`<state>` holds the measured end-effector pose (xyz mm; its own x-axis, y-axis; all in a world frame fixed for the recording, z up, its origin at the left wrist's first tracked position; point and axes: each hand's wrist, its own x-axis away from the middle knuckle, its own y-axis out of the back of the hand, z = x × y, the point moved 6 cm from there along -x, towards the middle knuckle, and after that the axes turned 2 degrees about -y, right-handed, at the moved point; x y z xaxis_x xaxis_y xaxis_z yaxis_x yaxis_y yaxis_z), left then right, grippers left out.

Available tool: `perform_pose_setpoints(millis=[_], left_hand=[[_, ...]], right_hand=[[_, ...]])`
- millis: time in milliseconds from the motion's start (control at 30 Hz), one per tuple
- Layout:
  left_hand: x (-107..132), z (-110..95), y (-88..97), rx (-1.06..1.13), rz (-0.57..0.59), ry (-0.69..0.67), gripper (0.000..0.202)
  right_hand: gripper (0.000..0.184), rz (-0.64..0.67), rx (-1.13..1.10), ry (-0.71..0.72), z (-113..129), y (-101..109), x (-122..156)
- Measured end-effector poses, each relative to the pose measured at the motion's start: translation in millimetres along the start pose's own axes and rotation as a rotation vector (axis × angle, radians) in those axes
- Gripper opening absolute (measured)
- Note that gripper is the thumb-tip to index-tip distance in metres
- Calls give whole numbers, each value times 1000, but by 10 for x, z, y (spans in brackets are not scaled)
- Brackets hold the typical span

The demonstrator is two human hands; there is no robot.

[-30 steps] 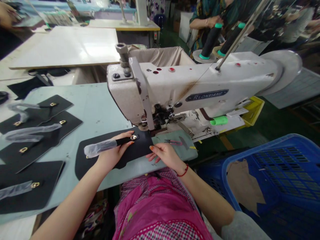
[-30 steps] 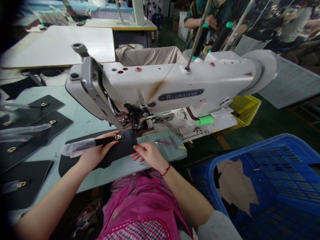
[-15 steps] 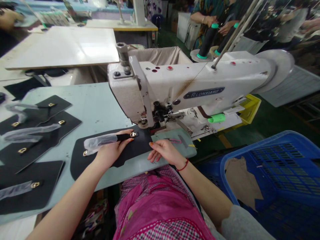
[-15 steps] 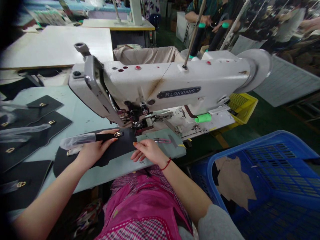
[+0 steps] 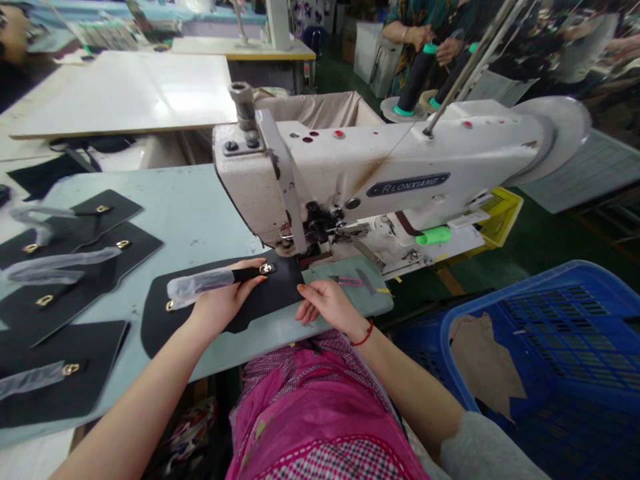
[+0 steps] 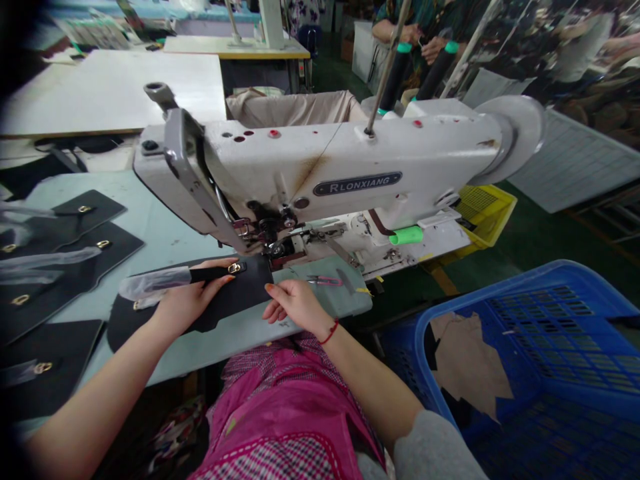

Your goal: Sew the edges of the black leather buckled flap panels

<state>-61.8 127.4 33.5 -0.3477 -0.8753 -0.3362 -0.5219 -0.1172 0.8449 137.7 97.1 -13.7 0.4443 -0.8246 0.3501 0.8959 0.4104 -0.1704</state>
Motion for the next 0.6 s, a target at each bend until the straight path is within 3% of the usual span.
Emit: perform_pose_setpoints(millis=[167,400,600], left_hand=[[19,11,-59,-19,-16,-131,36],[28,-55,-58,-97,-101,-245,33],[33,-46,-82,-169,-84,-281,36]], right_hand=[[56,-160,119,108,-180,25,-48],[55,-139,135,108,-262,71,-89],[54,-116,100,109,-229,76,-65]])
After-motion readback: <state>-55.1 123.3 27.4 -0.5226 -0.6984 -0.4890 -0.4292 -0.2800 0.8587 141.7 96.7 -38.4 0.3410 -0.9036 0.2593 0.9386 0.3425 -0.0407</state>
